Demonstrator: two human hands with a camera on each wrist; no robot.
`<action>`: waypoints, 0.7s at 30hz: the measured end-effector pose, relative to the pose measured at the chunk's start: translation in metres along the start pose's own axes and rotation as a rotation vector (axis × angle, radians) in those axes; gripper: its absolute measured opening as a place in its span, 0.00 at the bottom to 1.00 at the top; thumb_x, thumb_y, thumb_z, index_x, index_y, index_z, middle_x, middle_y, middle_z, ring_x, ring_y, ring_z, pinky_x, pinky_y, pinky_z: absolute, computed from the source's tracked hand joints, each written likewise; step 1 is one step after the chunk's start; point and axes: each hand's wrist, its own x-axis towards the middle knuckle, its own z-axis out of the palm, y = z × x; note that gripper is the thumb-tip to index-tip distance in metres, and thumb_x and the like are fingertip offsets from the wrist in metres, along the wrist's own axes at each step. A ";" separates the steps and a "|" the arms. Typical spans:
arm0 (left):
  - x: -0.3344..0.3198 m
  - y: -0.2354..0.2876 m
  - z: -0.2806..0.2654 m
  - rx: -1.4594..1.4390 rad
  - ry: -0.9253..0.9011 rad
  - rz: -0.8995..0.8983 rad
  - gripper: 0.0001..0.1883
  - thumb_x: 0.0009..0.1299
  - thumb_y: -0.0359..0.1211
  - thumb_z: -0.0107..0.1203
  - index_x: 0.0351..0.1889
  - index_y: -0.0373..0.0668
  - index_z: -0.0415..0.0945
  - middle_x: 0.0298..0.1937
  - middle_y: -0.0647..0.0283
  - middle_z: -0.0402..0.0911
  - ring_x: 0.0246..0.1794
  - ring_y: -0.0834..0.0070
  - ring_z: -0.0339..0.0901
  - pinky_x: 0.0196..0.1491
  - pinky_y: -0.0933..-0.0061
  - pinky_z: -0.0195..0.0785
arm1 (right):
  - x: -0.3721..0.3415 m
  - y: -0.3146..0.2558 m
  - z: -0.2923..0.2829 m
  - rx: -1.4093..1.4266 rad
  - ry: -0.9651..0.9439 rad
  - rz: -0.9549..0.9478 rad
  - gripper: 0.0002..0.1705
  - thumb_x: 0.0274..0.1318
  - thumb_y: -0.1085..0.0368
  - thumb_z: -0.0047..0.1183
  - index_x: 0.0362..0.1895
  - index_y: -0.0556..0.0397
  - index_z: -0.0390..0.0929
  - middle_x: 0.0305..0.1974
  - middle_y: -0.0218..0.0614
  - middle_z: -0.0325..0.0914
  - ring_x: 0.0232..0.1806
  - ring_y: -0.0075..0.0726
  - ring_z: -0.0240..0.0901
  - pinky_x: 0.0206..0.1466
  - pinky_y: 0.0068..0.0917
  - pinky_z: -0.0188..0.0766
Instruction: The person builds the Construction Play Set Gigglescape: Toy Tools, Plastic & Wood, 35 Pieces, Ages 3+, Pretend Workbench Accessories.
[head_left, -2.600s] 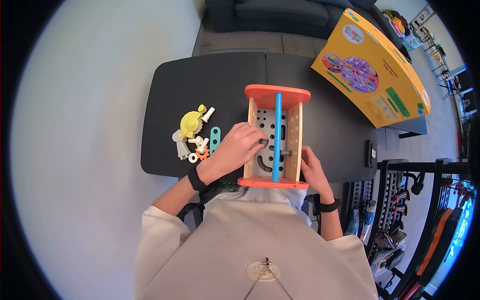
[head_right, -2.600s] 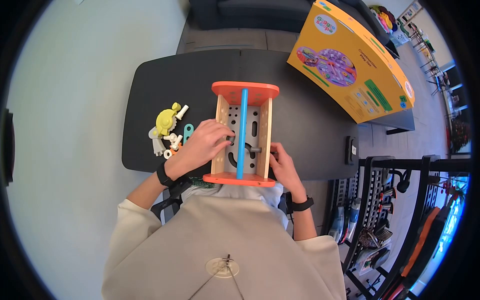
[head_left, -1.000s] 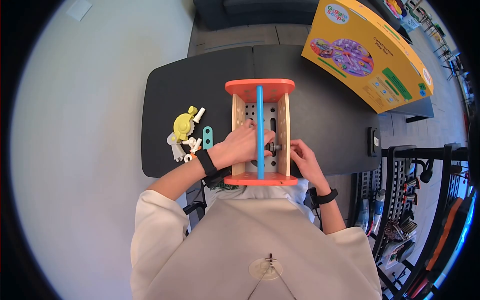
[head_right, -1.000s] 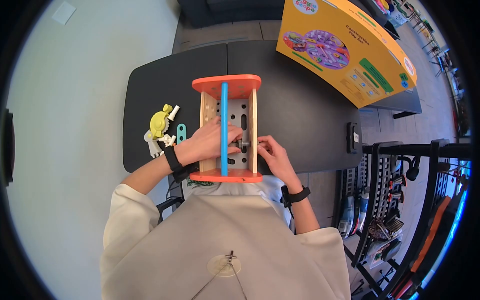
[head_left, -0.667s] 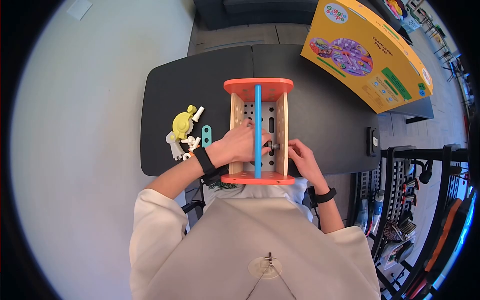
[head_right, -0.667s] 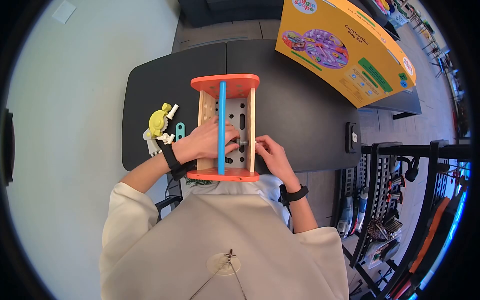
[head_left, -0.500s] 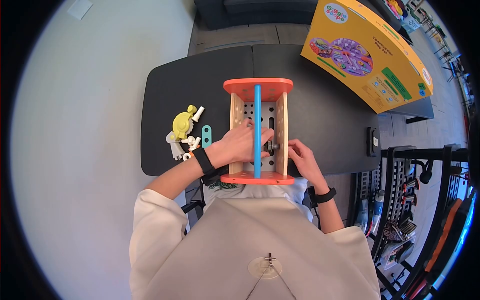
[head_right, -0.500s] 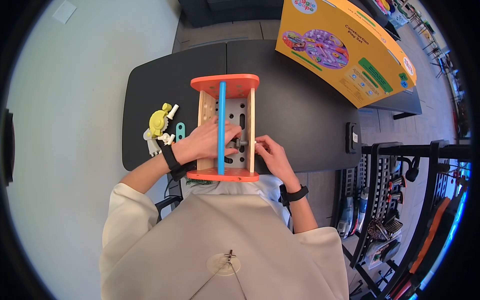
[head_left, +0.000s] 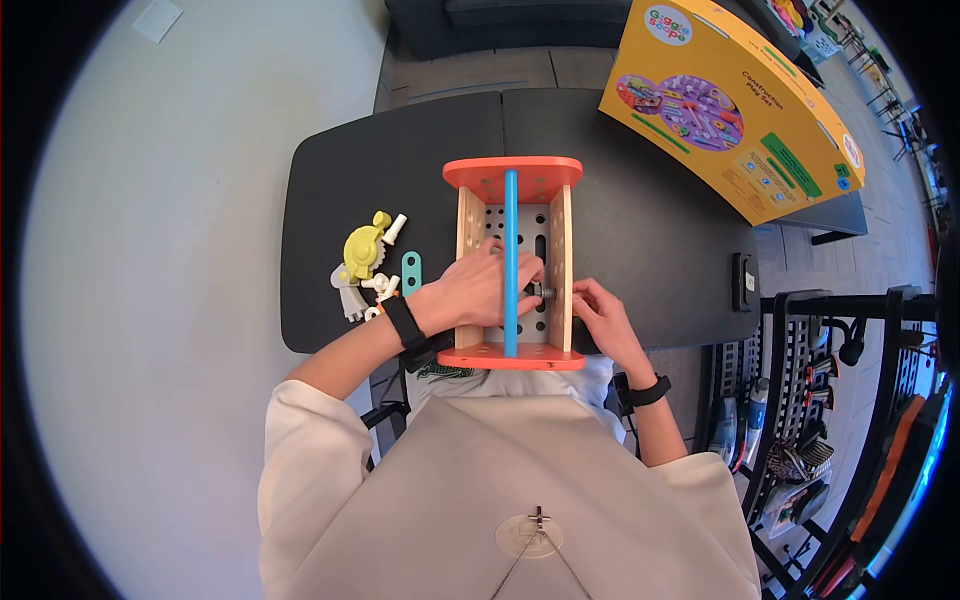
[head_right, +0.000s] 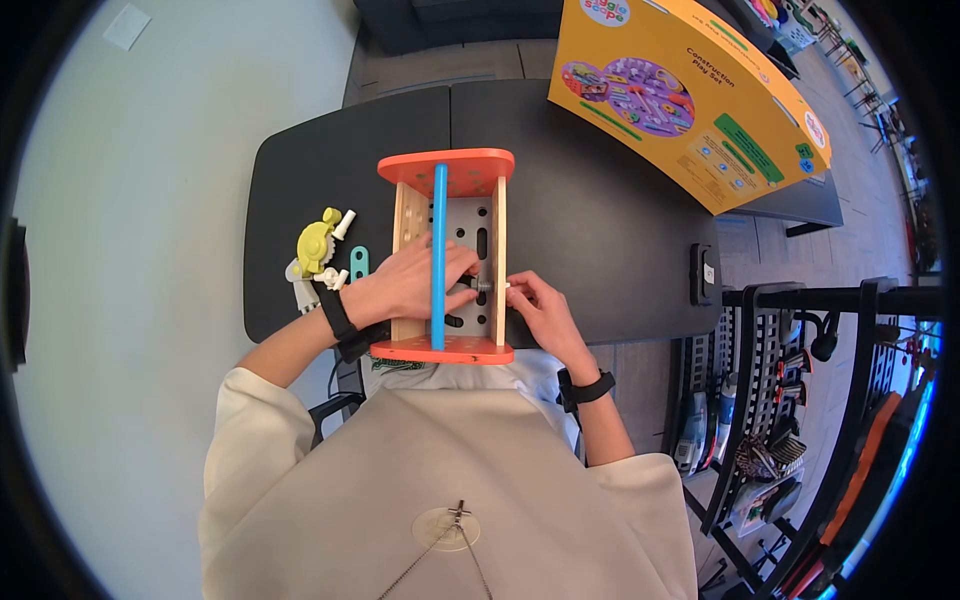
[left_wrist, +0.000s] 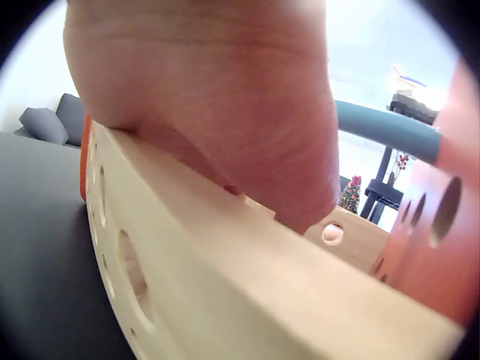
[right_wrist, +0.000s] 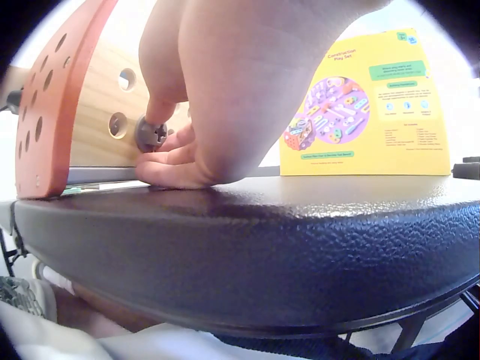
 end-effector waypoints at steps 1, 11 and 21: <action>0.001 -0.002 0.003 0.000 0.000 0.001 0.17 0.76 0.46 0.59 0.49 0.42 0.80 0.46 0.60 0.85 0.55 0.60 0.81 0.68 0.55 0.67 | 0.000 -0.001 0.001 -0.008 0.004 0.000 0.14 0.78 0.64 0.55 0.57 0.62 0.79 0.43 0.36 0.87 0.48 0.25 0.84 0.55 0.27 0.78; 0.000 0.002 -0.004 -0.047 -0.004 -0.001 0.16 0.79 0.45 0.57 0.49 0.42 0.81 0.47 0.59 0.85 0.56 0.59 0.81 0.68 0.54 0.67 | -0.001 -0.003 0.001 -0.037 0.005 0.007 0.14 0.79 0.62 0.54 0.55 0.62 0.79 0.42 0.38 0.87 0.48 0.26 0.85 0.54 0.28 0.79; 0.000 -0.003 -0.002 -0.055 0.035 0.060 0.18 0.76 0.46 0.60 0.50 0.42 0.80 0.50 0.58 0.84 0.57 0.56 0.80 0.68 0.55 0.68 | -0.002 -0.004 0.002 -0.035 0.020 0.024 0.15 0.79 0.61 0.55 0.56 0.62 0.79 0.43 0.39 0.88 0.48 0.28 0.85 0.55 0.29 0.79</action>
